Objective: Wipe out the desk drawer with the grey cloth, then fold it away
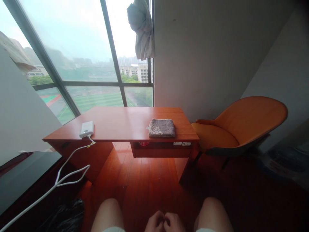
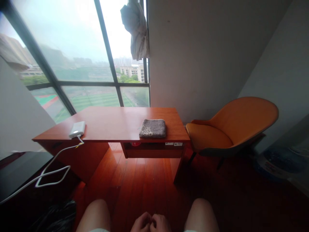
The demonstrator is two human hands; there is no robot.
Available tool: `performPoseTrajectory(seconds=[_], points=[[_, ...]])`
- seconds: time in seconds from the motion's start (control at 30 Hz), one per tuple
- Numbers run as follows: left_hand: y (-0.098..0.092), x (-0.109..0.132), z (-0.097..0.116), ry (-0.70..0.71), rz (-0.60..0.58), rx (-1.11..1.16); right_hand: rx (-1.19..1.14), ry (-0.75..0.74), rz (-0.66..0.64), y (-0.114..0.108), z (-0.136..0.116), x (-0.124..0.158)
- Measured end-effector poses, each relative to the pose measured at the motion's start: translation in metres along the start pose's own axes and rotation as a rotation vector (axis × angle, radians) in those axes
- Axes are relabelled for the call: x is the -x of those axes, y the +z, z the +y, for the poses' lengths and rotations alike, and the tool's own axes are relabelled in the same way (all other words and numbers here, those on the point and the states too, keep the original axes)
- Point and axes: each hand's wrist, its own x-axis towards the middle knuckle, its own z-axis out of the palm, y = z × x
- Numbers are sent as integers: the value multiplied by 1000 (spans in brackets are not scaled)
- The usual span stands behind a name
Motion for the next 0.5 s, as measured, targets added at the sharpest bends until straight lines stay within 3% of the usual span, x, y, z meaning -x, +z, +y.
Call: performPoseTrajectory(seconds=[0.5], points=[[0, -1, -5, 20, -6, -30, 23, -25, -24, 4, 3, -4]])
